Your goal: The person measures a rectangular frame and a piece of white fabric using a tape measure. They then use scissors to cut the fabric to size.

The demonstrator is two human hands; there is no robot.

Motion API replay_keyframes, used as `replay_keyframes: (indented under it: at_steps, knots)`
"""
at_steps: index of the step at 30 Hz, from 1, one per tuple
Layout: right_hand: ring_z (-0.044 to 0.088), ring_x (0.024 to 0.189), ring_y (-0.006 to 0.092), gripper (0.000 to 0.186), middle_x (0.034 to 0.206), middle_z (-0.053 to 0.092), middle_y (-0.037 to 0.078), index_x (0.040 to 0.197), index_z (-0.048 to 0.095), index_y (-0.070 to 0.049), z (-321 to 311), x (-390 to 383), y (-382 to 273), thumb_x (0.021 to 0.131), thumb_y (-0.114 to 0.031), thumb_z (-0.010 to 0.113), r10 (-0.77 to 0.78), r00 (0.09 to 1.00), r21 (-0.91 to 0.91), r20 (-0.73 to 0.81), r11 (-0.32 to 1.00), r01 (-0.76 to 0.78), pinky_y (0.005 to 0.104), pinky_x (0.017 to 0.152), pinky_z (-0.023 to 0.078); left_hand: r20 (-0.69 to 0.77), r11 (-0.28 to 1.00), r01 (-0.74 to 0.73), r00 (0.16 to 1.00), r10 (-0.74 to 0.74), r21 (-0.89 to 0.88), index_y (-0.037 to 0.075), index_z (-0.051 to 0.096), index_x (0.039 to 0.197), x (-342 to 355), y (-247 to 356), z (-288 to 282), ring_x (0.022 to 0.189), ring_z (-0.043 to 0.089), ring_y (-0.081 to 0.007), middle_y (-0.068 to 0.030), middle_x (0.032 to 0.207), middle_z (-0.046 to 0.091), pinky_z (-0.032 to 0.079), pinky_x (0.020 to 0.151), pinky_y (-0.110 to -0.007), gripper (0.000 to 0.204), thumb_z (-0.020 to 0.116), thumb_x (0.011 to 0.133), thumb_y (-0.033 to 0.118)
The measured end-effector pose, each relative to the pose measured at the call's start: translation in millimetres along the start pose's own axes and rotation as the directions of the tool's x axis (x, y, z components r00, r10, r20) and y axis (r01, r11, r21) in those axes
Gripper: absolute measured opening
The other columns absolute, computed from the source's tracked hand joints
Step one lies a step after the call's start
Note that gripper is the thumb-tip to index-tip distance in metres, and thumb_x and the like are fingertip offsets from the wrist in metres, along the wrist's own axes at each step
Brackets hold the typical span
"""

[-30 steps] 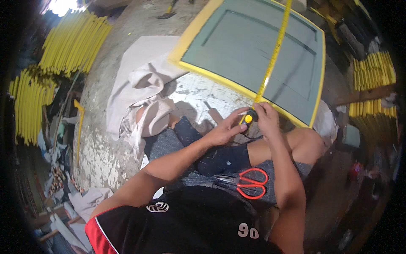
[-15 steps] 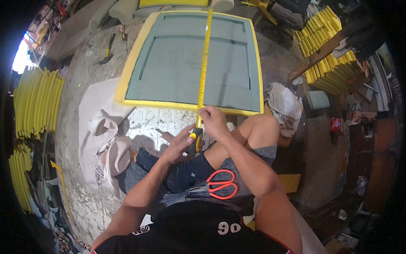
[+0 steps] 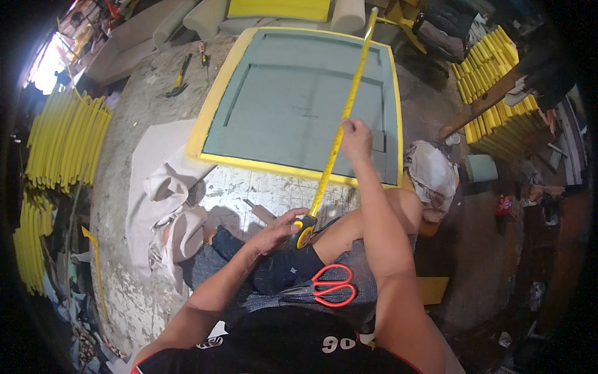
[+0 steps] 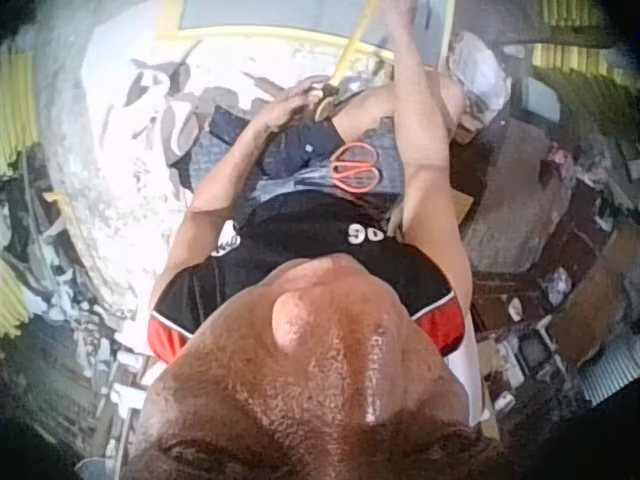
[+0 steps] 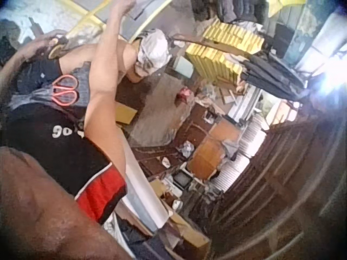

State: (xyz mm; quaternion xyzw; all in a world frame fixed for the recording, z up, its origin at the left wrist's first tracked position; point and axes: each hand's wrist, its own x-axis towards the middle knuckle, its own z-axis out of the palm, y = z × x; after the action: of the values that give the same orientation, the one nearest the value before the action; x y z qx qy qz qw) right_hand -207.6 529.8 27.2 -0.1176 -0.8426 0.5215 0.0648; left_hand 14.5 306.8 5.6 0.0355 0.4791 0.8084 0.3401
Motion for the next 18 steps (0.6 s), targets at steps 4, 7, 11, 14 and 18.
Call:
replay_keyframes:
  at_steps: [4,7,11,14,18]
  knots:
    - [0.067,0.081,0.0288,0.032,0.086,0.07,0.018,0.103,0.068,0.001,44.1,-22.9,11.4,0.093,-0.029,0.061,-0.058,0.987,-0.063,0.148,0.996,0.068,0.0392,0.073,0.051,-0.101,0.984,0.068,0.991,-0.085,-0.164,0.009,0.045,0.139,2.7,-4.8,-7.3,0.113,0.052,-0.0161,-0.0074,0.121,0.058,0.042,0.098,-0.031,0.049,0.06,0.094,0.023]
    - [0.067,0.082,0.03,0.034,0.089,0.07,0.019,0.106,0.067,0.002,58.0,-34.4,13.5,0.092,-0.028,0.062,-0.007,0.957,-0.031,0.29,0.999,0.017,0.04,0.075,0.051,-0.224,0.99,0.041,0.972,-0.071,-0.136,0.009,0.045,0.139,10.8,-2.0,-10.2,0.109,0.054,-0.0158,-0.0066,0.121,0.057,0.045,0.094,-0.032,0.048,0.057,0.095,0.025]
    - [0.067,0.075,0.0245,0.032,0.09,0.07,0.016,0.108,0.066,0.004,62.2,-52.4,0.8,0.093,-0.024,0.062,0.09,0.918,0.037,0.386,0.993,-0.113,0.0367,0.069,0.053,-0.37,0.993,-0.008,0.929,-0.035,-0.115,0.012,0.046,0.139,26.5,9.0,-19.2,0.103,0.057,-0.0148,-0.0036,0.12,0.058,0.049,0.086,-0.032,0.046,0.053,0.098,0.032]
    - [0.067,0.071,0.0218,0.03,0.089,0.069,0.015,0.109,0.067,0.005,62.6,-50.8,8.5,0.093,-0.021,0.062,0.119,0.901,0.048,0.418,0.987,-0.152,0.0337,0.064,0.054,-0.387,0.978,-0.005,0.919,-0.077,-0.207,0.015,0.049,0.138,42.2,16.9,-26.4,0.1,0.058,-0.0146,-0.0022,0.117,0.06,0.051,0.082,-0.032,0.046,0.051,0.098,0.038]
    - [0.068,0.072,0.0221,0.028,0.088,0.07,0.016,0.106,0.067,0.005,67.8,-46.3,14.0,0.091,-0.019,0.062,0.099,0.905,0.055,0.414,0.99,-0.133,0.0353,0.065,0.054,-0.411,0.971,-0.017,0.908,-0.086,-0.24,0.013,0.052,0.136,54.5,20.0,-31.8,0.099,0.059,-0.015,-0.0037,0.115,0.061,0.052,0.078,-0.035,0.048,0.049,0.099,0.042]
